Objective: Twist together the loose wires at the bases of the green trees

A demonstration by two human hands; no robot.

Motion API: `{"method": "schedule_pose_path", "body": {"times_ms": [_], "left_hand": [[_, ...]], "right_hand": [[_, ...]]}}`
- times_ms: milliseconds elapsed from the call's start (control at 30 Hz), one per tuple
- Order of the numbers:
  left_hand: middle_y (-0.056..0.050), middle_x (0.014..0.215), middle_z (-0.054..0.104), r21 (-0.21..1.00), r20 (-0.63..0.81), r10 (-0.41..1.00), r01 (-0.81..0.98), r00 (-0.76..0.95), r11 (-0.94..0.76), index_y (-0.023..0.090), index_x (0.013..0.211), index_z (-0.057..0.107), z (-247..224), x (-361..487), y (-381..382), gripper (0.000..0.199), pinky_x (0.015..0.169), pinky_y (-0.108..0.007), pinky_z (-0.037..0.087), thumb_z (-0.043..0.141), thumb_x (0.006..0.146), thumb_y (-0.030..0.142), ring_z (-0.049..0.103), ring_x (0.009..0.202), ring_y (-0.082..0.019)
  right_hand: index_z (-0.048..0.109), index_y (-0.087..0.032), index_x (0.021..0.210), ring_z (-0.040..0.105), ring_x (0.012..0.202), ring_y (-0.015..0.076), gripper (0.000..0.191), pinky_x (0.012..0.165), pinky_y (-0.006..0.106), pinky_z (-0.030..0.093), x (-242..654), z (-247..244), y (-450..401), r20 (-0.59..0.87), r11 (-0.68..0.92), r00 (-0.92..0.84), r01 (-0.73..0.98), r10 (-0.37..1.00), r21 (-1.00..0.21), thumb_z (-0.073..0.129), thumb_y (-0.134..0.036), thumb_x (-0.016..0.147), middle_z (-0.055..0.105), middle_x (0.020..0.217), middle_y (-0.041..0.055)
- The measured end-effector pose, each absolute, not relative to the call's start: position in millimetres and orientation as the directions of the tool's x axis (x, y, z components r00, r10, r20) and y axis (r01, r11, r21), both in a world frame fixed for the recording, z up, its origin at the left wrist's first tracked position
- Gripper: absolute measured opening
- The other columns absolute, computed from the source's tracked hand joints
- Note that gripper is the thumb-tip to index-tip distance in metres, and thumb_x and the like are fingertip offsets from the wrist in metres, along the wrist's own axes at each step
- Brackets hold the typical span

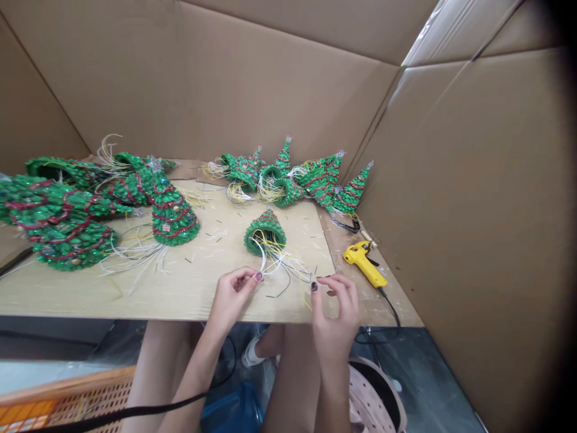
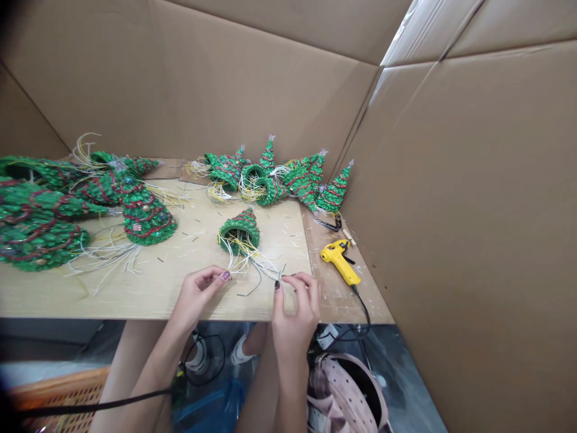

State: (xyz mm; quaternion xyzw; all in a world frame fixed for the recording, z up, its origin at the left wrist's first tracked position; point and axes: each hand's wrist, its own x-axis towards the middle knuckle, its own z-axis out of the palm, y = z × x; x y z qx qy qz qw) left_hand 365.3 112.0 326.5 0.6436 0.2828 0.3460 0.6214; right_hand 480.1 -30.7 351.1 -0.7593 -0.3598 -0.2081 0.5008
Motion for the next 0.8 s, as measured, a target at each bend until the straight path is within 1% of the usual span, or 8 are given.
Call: {"method": "schedule_pose_path", "body": {"times_ms": [100, 233, 367, 433, 500, 600, 700, 800], "left_hand": [[-0.004, 0.067, 0.064, 0.997, 0.078, 0.792, -0.055, 0.605, -0.056, 0.014, 0.069, 0.066, 328.6, 365.2, 111.6, 0.025, 0.059, -0.021, 0.04, 0.065, 0.074, 0.039, 0.055, 0.066, -0.014], [-0.004, 0.066, 0.064, 0.997, 0.08, 0.793, -0.065, 0.604, -0.051, 0.014, 0.068, 0.066, 329.3, 365.7, 111.8, 0.025, 0.059, -0.021, 0.04, 0.066, 0.072, 0.039, 0.054, 0.065, -0.015], [-0.004, 0.066, 0.065, 0.996, 0.083, 0.794, -0.069, 0.603, -0.052, 0.014, 0.069, 0.067, 326.8, 366.1, 112.6, 0.025, 0.059, -0.021, 0.041, 0.066, 0.072, 0.039, 0.055, 0.065, -0.015], [-0.003, 0.066, 0.065, 0.996, 0.085, 0.79, -0.068, 0.607, -0.054, 0.014, 0.069, 0.067, 325.5, 366.2, 113.0, 0.025, 0.06, -0.021, 0.041, 0.066, 0.073, 0.038, 0.055, 0.065, -0.014], [-0.003, 0.066, 0.064, 0.996, 0.083, 0.789, -0.067, 0.609, -0.054, 0.014, 0.069, 0.066, 324.8, 366.2, 113.1, 0.024, 0.059, -0.021, 0.04, 0.066, 0.073, 0.038, 0.055, 0.065, -0.014], [-0.004, 0.068, 0.065, 0.997, 0.08, 0.789, -0.062, 0.609, -0.054, 0.014, 0.071, 0.067, 325.5, 366.2, 112.8, 0.025, 0.059, -0.021, 0.041, 0.065, 0.074, 0.038, 0.056, 0.066, -0.015], [-0.004, 0.068, 0.065, 0.997, 0.082, 0.787, -0.059, 0.611, -0.058, 0.014, 0.071, 0.067, 327.0, 366.2, 112.4, 0.025, 0.058, -0.021, 0.041, 0.065, 0.074, 0.039, 0.056, 0.066, -0.015], [-0.003, 0.066, 0.064, 0.996, 0.087, 0.787, -0.063, 0.611, -0.061, 0.014, 0.07, 0.067, 327.6, 366.2, 111.9, 0.025, 0.058, -0.021, 0.04, 0.065, 0.073, 0.038, 0.055, 0.065, -0.015]], "right_hand": [[0.066, -0.019, 0.09, 0.051, 0.09, 0.0194, 0.014, 0.079, 0.034, 0.043, 476.5, 352.8, -27.8, 0.695, -0.316, 0.591, 0.806, 0.409, -0.5, 0.054, -0.021, 0.085, 0.052, 0.095, 0.0074], [0.068, -0.019, 0.096, 0.048, 0.087, 0.0197, 0.019, 0.077, 0.034, 0.043, 478.1, 346.2, -22.5, 0.683, -0.357, 0.59, 0.806, 0.43, -0.472, 0.052, -0.021, 0.086, 0.051, 0.092, 0.0073], [0.069, -0.02, 0.087, 0.048, 0.08, 0.0184, 0.017, 0.072, 0.032, 0.042, 480.1, 342.0, -20.5, 0.676, -0.317, 0.614, 0.789, 0.407, -0.527, 0.052, -0.022, 0.086, 0.052, 0.085, 0.0057], [0.067, -0.019, 0.083, 0.05, 0.078, 0.0174, 0.016, 0.07, 0.03, 0.042, 479.0, 342.0, -20.8, 0.621, -0.238, 0.655, 0.746, 0.432, -0.621, 0.052, -0.022, 0.086, 0.055, 0.08, 0.0047], [0.066, -0.018, 0.083, 0.052, 0.073, 0.016, 0.015, 0.067, 0.028, 0.042, 476.8, 342.2, -21.1, 0.499, -0.134, 0.716, 0.626, 0.488, -0.768, 0.052, -0.025, 0.086, 0.058, 0.077, 0.004], [0.065, -0.016, 0.085, 0.055, 0.068, 0.0145, 0.017, 0.062, 0.025, 0.043, 473.3, 340.7, -19.7, 0.264, -0.001, 0.79, 0.318, 0.554, -0.948, 0.056, -0.031, 0.083, 0.062, 0.075, 0.0041], [0.065, -0.015, 0.083, 0.052, 0.06, 0.0122, 0.022, 0.055, 0.022, 0.04, 471.2, 338.0, -15.5, 0.093, 0.084, 0.801, 0.054, 0.592, -0.995, 0.064, -0.036, 0.077, 0.06, 0.068, 0.0023], [0.065, -0.015, 0.08, 0.049, 0.057, 0.0108, 0.024, 0.051, 0.021, 0.036, 469.6, 339.1, -10.4, 0.057, 0.116, 0.81, -0.013, 0.584, -0.993, 0.066, -0.038, 0.074, 0.059, 0.068, 0.0019]]}}
